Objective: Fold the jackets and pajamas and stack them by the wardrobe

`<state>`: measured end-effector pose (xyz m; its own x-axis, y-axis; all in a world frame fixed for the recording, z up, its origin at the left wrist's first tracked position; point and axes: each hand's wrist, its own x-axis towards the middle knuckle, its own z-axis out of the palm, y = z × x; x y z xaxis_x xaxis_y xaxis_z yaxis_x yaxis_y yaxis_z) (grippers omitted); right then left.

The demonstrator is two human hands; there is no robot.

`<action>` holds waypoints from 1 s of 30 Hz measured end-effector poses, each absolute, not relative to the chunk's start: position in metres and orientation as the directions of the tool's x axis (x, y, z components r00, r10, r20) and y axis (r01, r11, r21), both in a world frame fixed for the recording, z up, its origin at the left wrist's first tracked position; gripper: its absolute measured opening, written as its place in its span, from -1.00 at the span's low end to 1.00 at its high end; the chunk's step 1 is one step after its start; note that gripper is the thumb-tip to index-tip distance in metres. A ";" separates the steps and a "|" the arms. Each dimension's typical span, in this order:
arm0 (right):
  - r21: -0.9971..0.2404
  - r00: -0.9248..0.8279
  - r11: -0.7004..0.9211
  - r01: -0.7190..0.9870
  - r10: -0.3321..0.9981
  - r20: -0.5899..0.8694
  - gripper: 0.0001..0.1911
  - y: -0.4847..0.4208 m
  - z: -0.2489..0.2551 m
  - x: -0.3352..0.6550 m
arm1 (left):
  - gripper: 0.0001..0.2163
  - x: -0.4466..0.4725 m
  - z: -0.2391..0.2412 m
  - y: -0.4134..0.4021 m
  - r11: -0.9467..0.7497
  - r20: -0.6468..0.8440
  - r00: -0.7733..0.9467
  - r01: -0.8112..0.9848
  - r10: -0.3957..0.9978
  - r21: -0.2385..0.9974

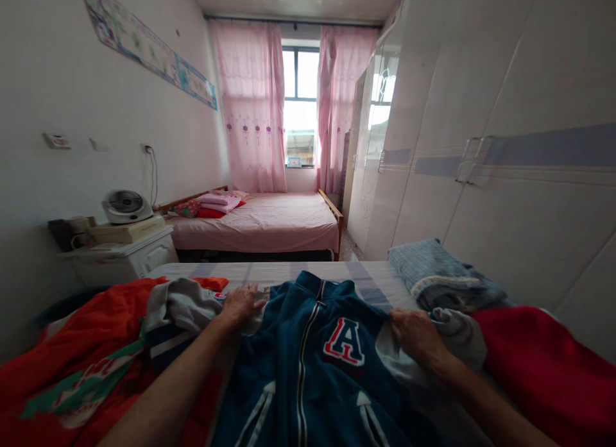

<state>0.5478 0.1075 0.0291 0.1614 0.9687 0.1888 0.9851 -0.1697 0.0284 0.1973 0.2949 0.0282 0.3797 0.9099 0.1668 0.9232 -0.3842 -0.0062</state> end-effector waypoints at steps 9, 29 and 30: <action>0.135 0.226 -0.364 0.922 0.786 0.575 -0.64 0.117 0.117 0.569 | -0.59 0.161 0.119 0.278 -0.293 0.457 0.230 0.954 0.859 0.071; -0.384 -0.119 0.156 0.910 0.986 0.119 -0.69 0.001 0.045 0.517 | -0.70 0.097 0.009 0.097 -0.503 0.037 0.559 0.711 0.828 0.492; -0.402 -0.160 0.181 0.897 0.983 0.085 -0.65 -0.020 0.038 0.517 | -0.64 0.084 -0.006 0.084 -0.491 0.055 0.551 0.688 0.832 0.534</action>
<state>0.5168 -0.0196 0.0380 -0.1603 0.9834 0.0855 0.8975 0.1813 -0.4021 0.0837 0.0837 -0.0062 0.5515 0.8323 0.0555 0.6881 -0.4915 0.5338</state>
